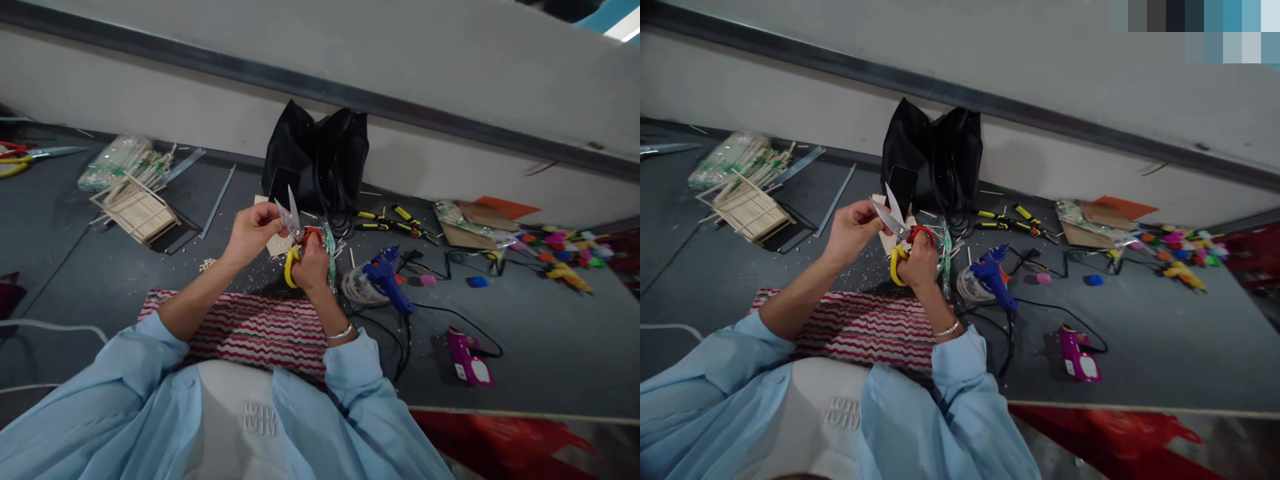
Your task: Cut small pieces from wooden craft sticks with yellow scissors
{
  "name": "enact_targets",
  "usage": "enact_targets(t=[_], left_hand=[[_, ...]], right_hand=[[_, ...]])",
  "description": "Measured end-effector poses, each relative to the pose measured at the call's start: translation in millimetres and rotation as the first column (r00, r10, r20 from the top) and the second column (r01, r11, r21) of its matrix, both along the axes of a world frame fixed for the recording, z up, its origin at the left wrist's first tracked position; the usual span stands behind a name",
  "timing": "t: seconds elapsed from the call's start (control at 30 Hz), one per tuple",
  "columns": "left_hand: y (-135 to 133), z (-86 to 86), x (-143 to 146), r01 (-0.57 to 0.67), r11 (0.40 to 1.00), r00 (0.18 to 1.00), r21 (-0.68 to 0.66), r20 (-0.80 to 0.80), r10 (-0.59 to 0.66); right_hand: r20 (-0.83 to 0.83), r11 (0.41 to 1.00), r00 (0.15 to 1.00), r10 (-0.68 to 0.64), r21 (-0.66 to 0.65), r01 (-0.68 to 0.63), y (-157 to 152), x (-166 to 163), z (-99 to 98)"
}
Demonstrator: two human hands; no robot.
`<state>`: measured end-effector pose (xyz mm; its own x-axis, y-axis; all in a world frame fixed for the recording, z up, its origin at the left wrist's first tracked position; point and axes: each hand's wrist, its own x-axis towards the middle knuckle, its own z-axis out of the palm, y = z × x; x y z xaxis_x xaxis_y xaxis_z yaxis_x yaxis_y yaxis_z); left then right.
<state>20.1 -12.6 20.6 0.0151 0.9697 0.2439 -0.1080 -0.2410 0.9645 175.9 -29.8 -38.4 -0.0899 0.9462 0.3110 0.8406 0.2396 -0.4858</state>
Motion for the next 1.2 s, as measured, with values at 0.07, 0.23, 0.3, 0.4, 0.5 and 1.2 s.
enact_targets(t=[0.07, 0.23, 0.3, 0.4, 0.5, 1.2], left_hand=[[-0.3, 0.4, 0.1, 0.005, 1.000, 1.000, 0.000, -0.020, -0.005], [0.2, -1.3, 0.8, 0.012, 1.000, 0.998, 0.013, -0.067, -0.011], [0.8, -2.9, 1.3, 0.017, 1.000, 0.998, 0.015, -0.065, -0.016], [1.6, -4.7, 2.0, 0.024, 1.000, 0.999, 0.018, -0.041, -0.023], [1.8, -5.2, 2.5, 0.027, 1.000, 0.999, 0.016, -0.032, -0.026], [0.8, -7.0, -1.3, -0.125, 0.929, 0.891, 0.347, -0.372, 0.258]], right_hand=[[-0.012, 1.000, 1.000, -0.008, 0.006, 0.008, 0.2, -0.5, -3.2], [-0.031, 1.000, 0.999, -0.015, 0.021, 0.016, 1.2, -0.7, -10.4], [-0.032, 0.999, 0.999, -0.012, 0.047, 0.014, 2.0, -0.2, -13.9], [-0.031, 0.995, 1.000, -0.004, 0.102, 0.007, 3.6, 0.5, -19.2], [-0.013, 0.991, 1.000, -0.003, 0.131, 0.005, 4.7, 0.7, -22.5], [-0.017, 0.985, 0.999, -0.040, 0.166, 0.043, -0.9, -6.8, -0.5]])
